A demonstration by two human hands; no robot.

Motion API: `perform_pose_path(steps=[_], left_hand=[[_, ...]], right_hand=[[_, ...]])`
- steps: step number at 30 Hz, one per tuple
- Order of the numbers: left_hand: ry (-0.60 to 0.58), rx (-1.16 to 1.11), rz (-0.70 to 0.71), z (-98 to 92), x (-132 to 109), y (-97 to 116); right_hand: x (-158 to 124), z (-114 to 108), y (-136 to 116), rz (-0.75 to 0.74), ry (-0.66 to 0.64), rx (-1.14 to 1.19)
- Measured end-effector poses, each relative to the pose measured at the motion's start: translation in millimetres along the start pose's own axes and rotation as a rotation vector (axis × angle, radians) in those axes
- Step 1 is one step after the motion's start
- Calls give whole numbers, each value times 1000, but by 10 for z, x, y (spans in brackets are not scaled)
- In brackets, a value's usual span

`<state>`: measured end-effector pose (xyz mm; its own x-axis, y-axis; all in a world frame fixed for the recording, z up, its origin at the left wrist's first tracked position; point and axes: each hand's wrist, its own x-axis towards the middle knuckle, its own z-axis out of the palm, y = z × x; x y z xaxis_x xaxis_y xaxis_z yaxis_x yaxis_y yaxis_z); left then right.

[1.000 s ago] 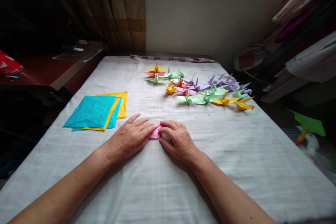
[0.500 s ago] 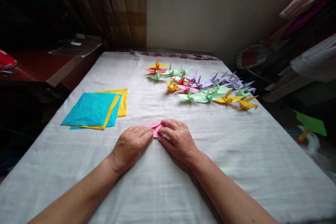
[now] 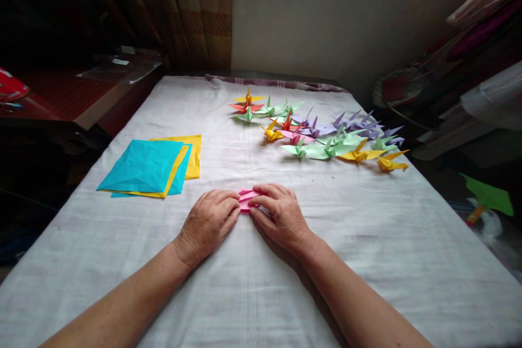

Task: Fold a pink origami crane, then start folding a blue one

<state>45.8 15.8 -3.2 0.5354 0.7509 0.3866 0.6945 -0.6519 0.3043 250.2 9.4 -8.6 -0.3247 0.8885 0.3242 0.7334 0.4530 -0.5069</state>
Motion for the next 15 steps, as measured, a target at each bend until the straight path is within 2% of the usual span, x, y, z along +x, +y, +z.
perform_pose_path(steps=[9,15], left_hand=[[-5,-92,-24,-8,21,-7],[5,-54,-87,23,32,4]], right_hand=[[49,73,-32,87,27,-11],[64,100,-46,122,50,11]])
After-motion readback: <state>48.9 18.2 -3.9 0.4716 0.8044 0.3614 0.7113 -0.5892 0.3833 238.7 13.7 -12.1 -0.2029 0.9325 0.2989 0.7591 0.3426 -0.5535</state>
